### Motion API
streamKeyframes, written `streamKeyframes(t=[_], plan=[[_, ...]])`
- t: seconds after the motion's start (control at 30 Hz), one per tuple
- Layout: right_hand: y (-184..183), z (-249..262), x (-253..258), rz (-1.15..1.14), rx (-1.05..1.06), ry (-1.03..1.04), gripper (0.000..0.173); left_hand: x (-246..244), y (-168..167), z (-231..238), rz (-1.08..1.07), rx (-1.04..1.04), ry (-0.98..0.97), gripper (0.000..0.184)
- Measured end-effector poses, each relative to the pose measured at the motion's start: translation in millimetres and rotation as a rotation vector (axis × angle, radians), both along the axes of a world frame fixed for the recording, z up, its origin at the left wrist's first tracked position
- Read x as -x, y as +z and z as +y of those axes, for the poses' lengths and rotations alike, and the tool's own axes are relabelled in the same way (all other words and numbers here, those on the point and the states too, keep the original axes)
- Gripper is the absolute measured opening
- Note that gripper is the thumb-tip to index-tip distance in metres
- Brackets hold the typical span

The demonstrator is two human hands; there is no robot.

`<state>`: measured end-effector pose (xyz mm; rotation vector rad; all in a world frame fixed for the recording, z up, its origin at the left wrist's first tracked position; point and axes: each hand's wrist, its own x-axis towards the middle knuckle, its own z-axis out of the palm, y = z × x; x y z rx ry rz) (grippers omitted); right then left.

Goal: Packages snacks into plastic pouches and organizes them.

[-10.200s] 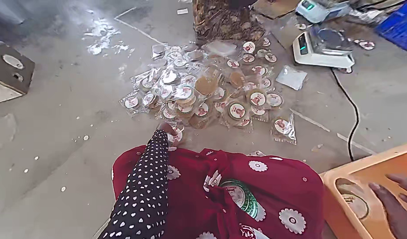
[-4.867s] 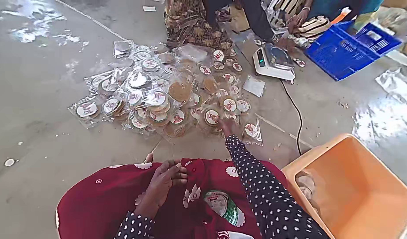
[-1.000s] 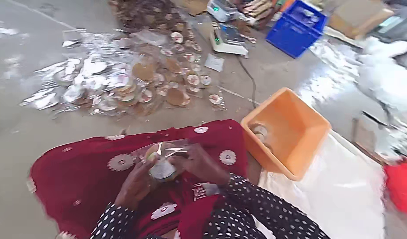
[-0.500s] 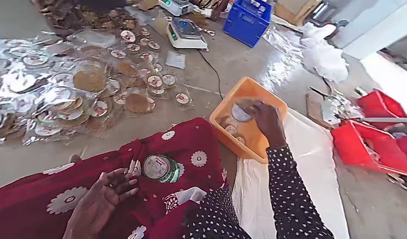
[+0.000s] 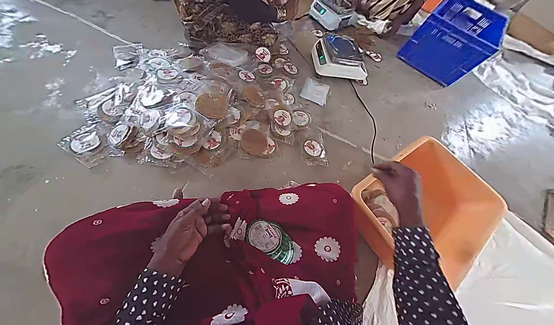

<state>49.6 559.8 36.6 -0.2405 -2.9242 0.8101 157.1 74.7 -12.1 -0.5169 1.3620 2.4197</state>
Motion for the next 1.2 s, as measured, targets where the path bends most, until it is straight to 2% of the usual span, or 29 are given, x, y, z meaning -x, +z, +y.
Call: streamKeyframes(t=[0.1, 0.2, 0.3, 0.4, 0.47, 0.57, 0.6, 0.63, 0.67, 0.7, 0.73, 0.77, 0.8, 0.83, 0.87, 0.9, 0.97, 1.07, 1.13, 1.2], plan=[[-41, -85, 79, -0.088, 0.149, 0.251, 0.026, 5, -13, -1, -0.026, -0.018, 0.020, 0.038], [-85, -174, 140, -0.326, 0.148, 0.361, 0.048, 8, -21, -3, -0.022, -0.058, 0.033, 0.035], [-115, -237, 176, -0.425, 0.121, 0.231, 0.068, 11, -25, -2, -0.021, -0.090, 0.035, 0.032], [-141, -277, 199, -0.304, 0.039, 0.064, 0.077, 16, -28, -1, -0.015, -0.095, 0.024, 0.030], [-148, -298, 205, -0.277, -0.007, -0.002, 0.091, 18, -28, 0, -0.014, -0.100, 0.022, 0.029], [-150, -314, 207, -0.293, -0.032, -0.045, 0.095, 20, -31, 0, 0.004, -0.102, -0.002, 0.030], [-150, -314, 205, -0.287, 0.027, -0.056, 0.091, 20, -31, 0, 0.004, -0.102, -0.008, 0.030], [-151, -314, 202, -0.249, 0.104, -0.068, 0.081, 21, -31, 0, -0.001, -0.101, -0.010, 0.029], [-147, -316, 196, -0.221, 0.141, -0.079, 0.067, 21, -30, 0, -0.004, -0.098, -0.011, 0.029], [-128, -320, 188, -0.290, 0.155, -0.082, 0.054, 21, -29, 1, -0.003, -0.091, -0.010, 0.029], [-91, -325, 187, -0.589, 0.168, -0.056, 0.046, 22, -29, 1, 0.003, -0.079, -0.012, 0.029], [-79, -323, 188, -0.726, 0.163, -0.008, 0.042, 21, -29, 1, 0.007, -0.076, -0.010, 0.029], [-91, -313, 187, -0.681, 0.142, 0.080, 0.041, 21, -29, 1, 0.007, -0.075, -0.010, 0.029], [-130, -296, 187, -0.399, 0.148, 0.167, 0.038, 20, -30, 2, 0.007, -0.076, -0.011, 0.029], [-144, -287, 195, -0.362, 0.193, 0.224, 0.038, 21, -30, 2, 0.004, -0.078, -0.007, 0.028], [-138, -285, 198, -0.386, 0.202, 0.285, 0.036, 21, -30, 2, -0.004, -0.079, 0.003, 0.029], [-104, -288, 181, -0.283, 0.176, 0.474, 0.025, 21, -28, 3, -0.050, -0.065, 0.029, 0.034], [-39, -292, 122, 0.011, 0.204, 0.736, 0.019, 23, -17, 4, -0.161, -0.069, 0.086, 0.055], [-1, -287, 74, 0.108, 0.359, 0.915, 0.017, 18, -13, 1, -0.186, -0.156, 0.051, 0.076], [31, -281, 30, 0.148, 0.571, 1.108, 0.012, 7, -13, -4, -0.098, -0.334, -0.104, 0.096]])
